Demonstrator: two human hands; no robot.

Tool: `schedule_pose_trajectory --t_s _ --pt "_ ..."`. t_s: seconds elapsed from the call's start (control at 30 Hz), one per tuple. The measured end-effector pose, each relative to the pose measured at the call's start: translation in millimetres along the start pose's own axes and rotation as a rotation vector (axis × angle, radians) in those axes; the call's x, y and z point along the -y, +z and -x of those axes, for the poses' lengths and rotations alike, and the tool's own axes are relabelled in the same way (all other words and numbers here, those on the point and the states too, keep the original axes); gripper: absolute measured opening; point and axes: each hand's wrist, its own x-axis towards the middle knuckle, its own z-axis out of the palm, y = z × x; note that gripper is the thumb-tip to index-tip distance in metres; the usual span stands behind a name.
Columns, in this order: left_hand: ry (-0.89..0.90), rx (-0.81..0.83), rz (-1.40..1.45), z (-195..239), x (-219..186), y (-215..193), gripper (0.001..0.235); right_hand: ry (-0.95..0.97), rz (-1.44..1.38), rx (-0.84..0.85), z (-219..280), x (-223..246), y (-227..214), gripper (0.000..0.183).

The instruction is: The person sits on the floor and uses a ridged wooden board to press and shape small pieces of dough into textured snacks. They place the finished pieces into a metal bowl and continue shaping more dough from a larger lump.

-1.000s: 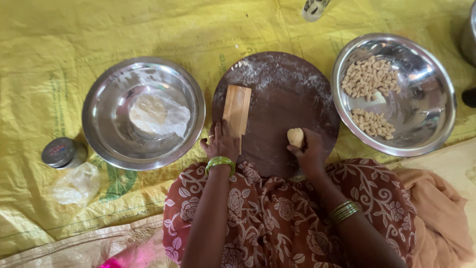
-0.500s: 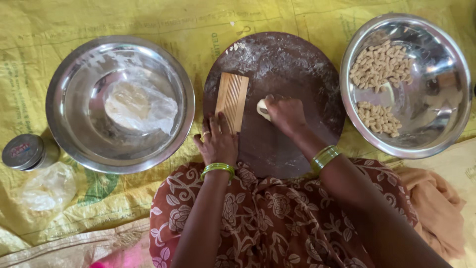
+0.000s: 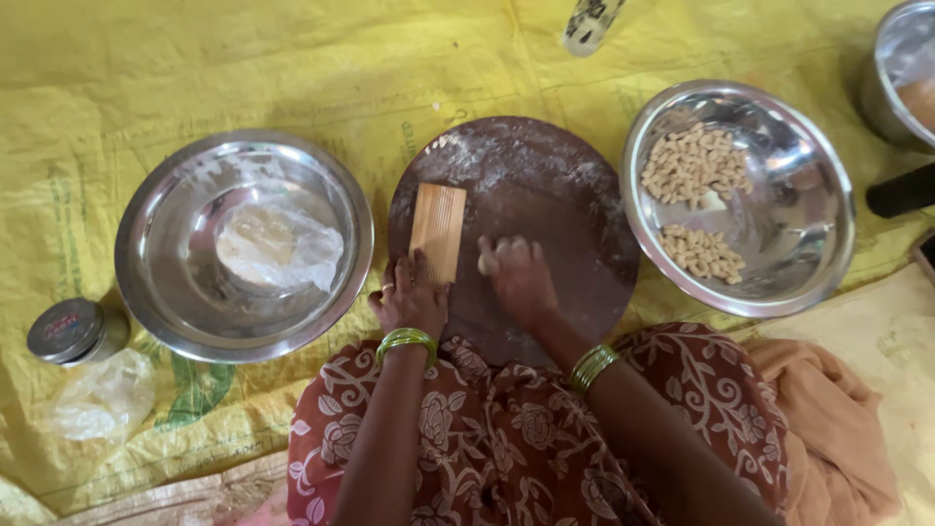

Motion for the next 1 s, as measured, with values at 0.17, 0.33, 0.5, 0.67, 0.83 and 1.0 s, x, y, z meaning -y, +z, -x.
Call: schedule_pose_trajectory --t_s 0.17,0.33,0.5,0.67,0.83,1.0 --pt "0.02 -0.017 0.01 -1.8 5.1 3.3 0.076 -0.173 -0.104 -0.213 46.5 2.7 -4.6 0.064" --pt "0.022 -0.004 0.014 -3.6 10.9 13.2 0.074 -0.123 -0.579 -0.104 87.9 -14.7 -0.8 0.047" --pt "0.021 -0.003 0.031 -4.0 14.8 17.5 0.073 0.104 -0.718 -0.423 85.1 -23.3 7.5 0.044" --pt "0.011 0.015 0.018 0.4 9.6 9.8 0.076 0.483 -0.759 -0.383 82.6 -41.9 -1.8 0.067" --pt "0.001 0.01 0.018 2.9 1.0 5.8 0.074 0.147 -0.269 -0.372 78.1 -29.9 3.2 0.056" --pt "0.013 -0.067 -0.061 -2.2 -4.6 10.6 0.071 -0.007 -0.196 -0.186 35.0 -54.6 1.4 0.042"
